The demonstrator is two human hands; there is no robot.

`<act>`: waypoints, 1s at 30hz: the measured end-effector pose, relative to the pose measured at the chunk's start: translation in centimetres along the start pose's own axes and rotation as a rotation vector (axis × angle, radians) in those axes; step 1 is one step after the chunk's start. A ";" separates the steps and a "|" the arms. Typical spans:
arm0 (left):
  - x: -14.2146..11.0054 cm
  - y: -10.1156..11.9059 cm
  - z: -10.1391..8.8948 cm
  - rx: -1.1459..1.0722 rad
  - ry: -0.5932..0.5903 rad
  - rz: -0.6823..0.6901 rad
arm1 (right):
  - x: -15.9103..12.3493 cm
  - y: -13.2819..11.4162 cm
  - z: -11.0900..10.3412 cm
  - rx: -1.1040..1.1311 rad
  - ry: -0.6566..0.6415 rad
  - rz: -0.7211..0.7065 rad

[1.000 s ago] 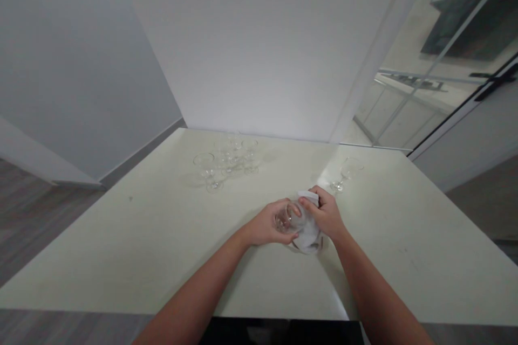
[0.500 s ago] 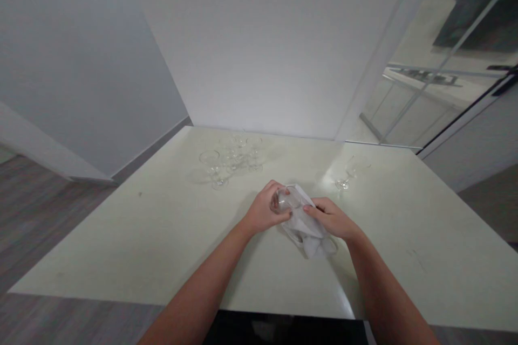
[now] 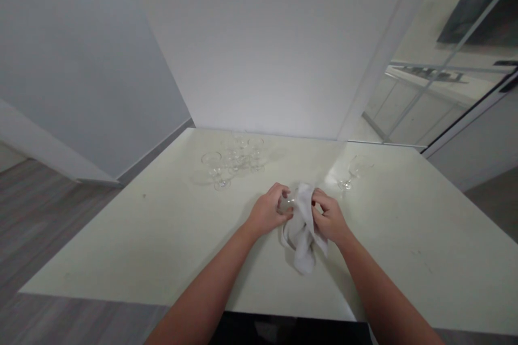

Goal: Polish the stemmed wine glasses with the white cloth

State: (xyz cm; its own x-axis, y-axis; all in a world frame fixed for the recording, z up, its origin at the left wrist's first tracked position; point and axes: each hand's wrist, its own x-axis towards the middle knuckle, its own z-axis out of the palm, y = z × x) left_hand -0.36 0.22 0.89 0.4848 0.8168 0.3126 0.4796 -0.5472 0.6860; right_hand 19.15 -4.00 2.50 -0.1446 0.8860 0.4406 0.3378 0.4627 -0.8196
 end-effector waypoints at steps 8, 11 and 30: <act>-0.3 0.4 -0.2 0.271 -0.049 -0.102 | -0.5 -0.2 1.0 -0.398 -0.264 -0.101; -0.2 0.5 -0.1 0.314 -0.098 -0.081 | -0.7 0.0 1.4 -0.387 -0.346 -0.046; -0.5 1.2 -0.6 0.328 -0.081 -0.099 | -1.4 0.4 2.9 -0.100 -0.246 0.026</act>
State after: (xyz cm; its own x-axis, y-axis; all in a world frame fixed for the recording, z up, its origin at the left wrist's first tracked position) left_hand -0.44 -0.74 1.94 0.4747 0.8588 0.1929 0.7301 -0.5066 0.4587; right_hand 16.82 -4.97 0.47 -0.3526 0.8839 0.3074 0.4330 0.4453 -0.7837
